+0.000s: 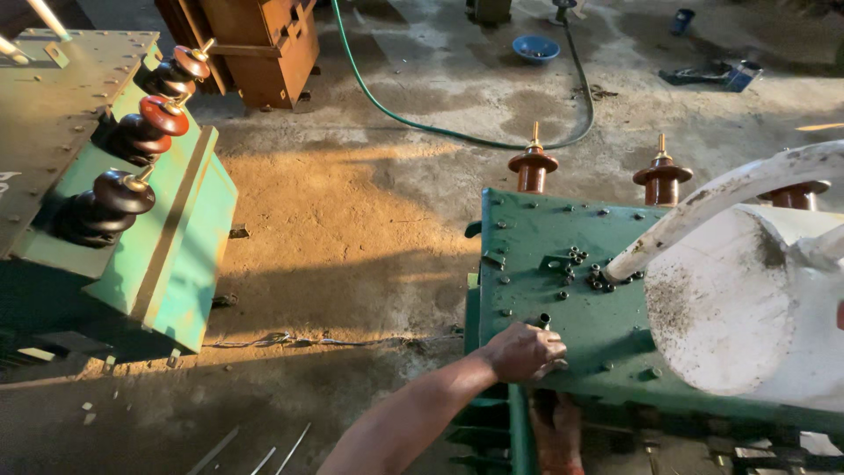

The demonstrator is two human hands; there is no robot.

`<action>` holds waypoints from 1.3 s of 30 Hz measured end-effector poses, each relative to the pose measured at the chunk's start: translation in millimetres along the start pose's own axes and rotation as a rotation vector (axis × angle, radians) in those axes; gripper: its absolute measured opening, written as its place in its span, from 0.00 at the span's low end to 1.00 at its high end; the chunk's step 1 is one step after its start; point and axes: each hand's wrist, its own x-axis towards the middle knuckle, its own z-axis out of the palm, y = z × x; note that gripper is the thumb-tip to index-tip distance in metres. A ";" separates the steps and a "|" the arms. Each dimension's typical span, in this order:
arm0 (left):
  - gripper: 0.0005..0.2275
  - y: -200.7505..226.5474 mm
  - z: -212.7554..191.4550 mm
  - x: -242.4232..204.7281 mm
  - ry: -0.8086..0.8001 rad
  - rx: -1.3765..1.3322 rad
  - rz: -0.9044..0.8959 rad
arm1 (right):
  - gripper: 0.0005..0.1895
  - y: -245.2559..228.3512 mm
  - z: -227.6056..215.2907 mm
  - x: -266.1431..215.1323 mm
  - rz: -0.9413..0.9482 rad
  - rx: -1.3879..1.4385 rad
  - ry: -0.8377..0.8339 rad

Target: The person is assembling a large green electrical transformer by hand. They insert and tighten multiple bolts and nuts into the top plate of the unit, working systematically across the surface. The person also handles a large white cylindrical component attached to the transformer.

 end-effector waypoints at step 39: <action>0.10 1.1 11.1 -1.5 0.001 -0.025 -0.028 | 0.07 -15.4 18.6 14.9 0.170 0.906 -0.220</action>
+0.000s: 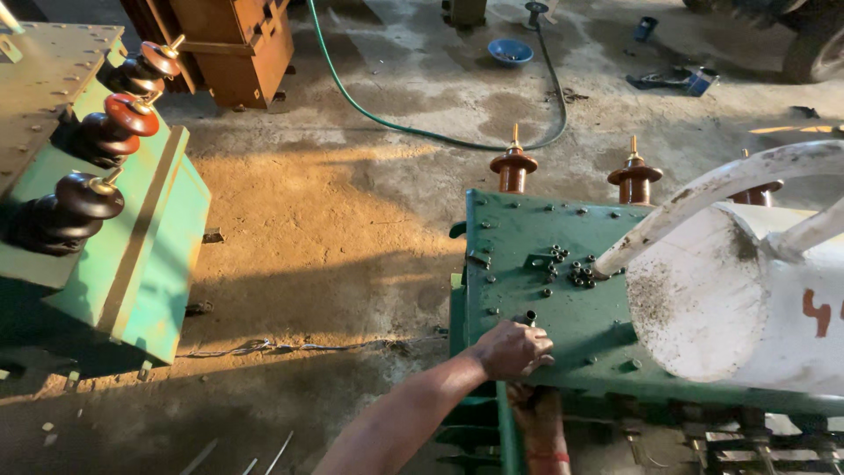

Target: The person is assembling a large green electrical transformer by hand. They insert and tighten multiple bolts and nuts into the top plate of the unit, working systematically across the surface. The person also handles a large white cylindrical component attached to the transformer.

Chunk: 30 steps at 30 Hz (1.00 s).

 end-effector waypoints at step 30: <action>0.10 -6.3 -10.6 4.1 -0.025 0.041 0.028 | 0.12 0.6 17.8 8.8 -0.245 -0.324 0.272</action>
